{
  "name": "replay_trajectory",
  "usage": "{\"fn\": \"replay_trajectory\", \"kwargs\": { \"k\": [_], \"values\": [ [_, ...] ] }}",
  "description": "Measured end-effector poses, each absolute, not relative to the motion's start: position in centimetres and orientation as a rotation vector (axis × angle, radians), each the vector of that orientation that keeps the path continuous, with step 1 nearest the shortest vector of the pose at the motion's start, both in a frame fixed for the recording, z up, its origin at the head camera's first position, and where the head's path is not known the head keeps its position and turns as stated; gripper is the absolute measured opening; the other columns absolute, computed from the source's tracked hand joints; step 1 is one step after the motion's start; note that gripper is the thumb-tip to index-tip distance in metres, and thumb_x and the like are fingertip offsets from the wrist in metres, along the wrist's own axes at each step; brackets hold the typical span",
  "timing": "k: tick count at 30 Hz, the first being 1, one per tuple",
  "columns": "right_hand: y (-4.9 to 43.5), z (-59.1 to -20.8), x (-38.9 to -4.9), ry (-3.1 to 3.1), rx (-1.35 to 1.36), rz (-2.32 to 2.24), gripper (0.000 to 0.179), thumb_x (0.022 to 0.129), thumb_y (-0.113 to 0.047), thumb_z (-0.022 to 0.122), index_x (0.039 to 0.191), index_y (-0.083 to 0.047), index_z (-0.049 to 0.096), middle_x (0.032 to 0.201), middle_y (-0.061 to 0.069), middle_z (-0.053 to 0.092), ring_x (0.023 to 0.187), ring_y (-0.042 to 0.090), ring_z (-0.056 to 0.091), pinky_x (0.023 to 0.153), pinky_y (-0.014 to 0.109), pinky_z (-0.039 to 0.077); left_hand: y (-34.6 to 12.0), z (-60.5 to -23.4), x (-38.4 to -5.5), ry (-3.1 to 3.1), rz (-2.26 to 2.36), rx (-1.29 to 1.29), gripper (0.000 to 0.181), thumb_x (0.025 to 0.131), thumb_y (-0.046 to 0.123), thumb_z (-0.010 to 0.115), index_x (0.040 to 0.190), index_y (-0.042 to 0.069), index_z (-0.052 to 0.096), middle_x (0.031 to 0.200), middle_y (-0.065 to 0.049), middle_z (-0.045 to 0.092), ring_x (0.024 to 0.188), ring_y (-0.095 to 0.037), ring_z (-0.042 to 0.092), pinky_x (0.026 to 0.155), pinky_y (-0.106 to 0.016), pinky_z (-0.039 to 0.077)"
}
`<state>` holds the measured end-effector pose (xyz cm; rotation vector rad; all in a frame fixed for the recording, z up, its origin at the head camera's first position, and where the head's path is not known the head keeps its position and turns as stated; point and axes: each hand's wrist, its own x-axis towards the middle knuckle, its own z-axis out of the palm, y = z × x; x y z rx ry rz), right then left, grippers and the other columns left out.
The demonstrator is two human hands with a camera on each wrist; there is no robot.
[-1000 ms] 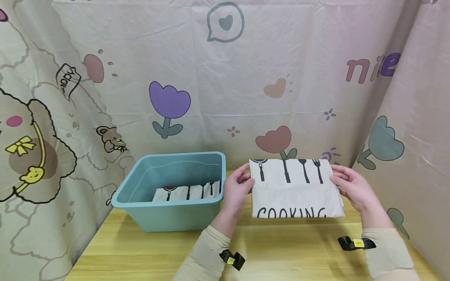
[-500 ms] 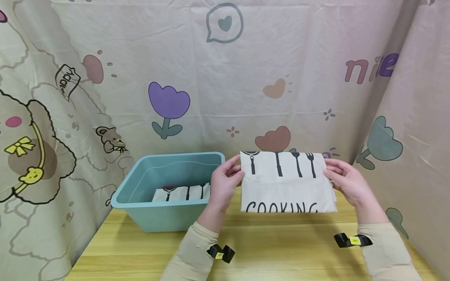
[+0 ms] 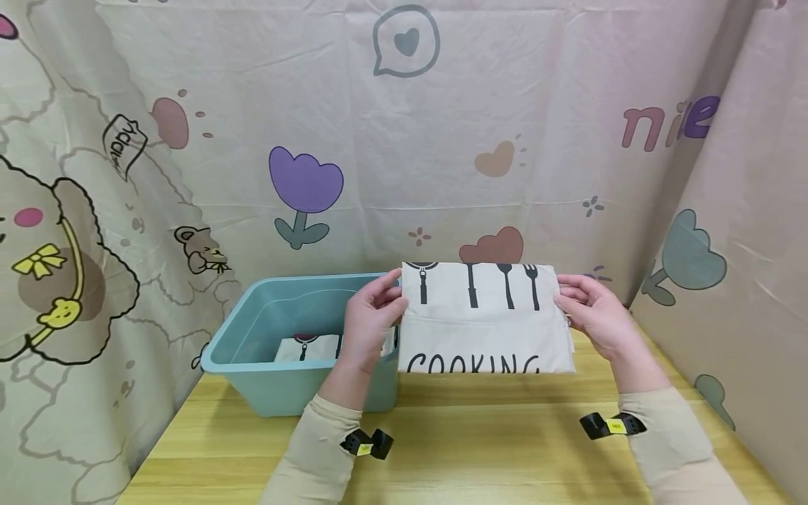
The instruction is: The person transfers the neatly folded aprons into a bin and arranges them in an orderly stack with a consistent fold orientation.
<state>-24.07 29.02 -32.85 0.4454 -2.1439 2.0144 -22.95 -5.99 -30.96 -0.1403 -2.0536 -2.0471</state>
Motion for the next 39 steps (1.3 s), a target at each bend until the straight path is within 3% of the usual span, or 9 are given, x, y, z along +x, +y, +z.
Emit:
{"fn": "replay_trajectory", "kwargs": {
  "k": [7,14,39],
  "values": [
    [26.8,-32.4,-24.5,-2.141,0.42,2.057,0.028,0.097,-0.002,0.059,0.124,-0.002,0.051,0.095,-0.007,0.065,0.08,0.007,0.061,0.064,0.021,0.054,-8.0,-30.4,-23.3,-2.076,-1.995,-0.133,0.048,0.092,0.002,0.068,0.137,0.017,0.062,0.109,-0.011,0.066,0.094,-0.024,0.06,0.076,-0.028,0.057],
    [24.7,-32.2,-25.2,-2.174,0.398,2.054,0.039,0.098,0.0,0.056,0.132,0.011,0.041,0.093,-0.008,0.064,0.08,0.007,0.061,0.066,0.022,0.055,-10.2,-29.9,-23.5,-2.083,-2.002,-0.11,0.047,0.093,0.002,0.066,0.137,0.017,0.061,0.11,-0.012,0.065,0.095,-0.024,0.06,0.075,-0.027,0.057],
    [17.7,-31.8,-27.3,-2.164,0.387,2.132,0.041,0.096,0.003,0.056,0.133,0.012,0.041,0.09,-0.005,0.062,0.074,0.006,0.058,0.061,0.021,0.052,-17.0,-29.4,-24.6,-2.266,-1.821,0.014,0.049,0.095,0.004,0.062,0.143,0.011,0.055,0.112,-0.008,0.063,0.086,-0.011,0.059,0.068,-0.023,0.053]
  ]
}}
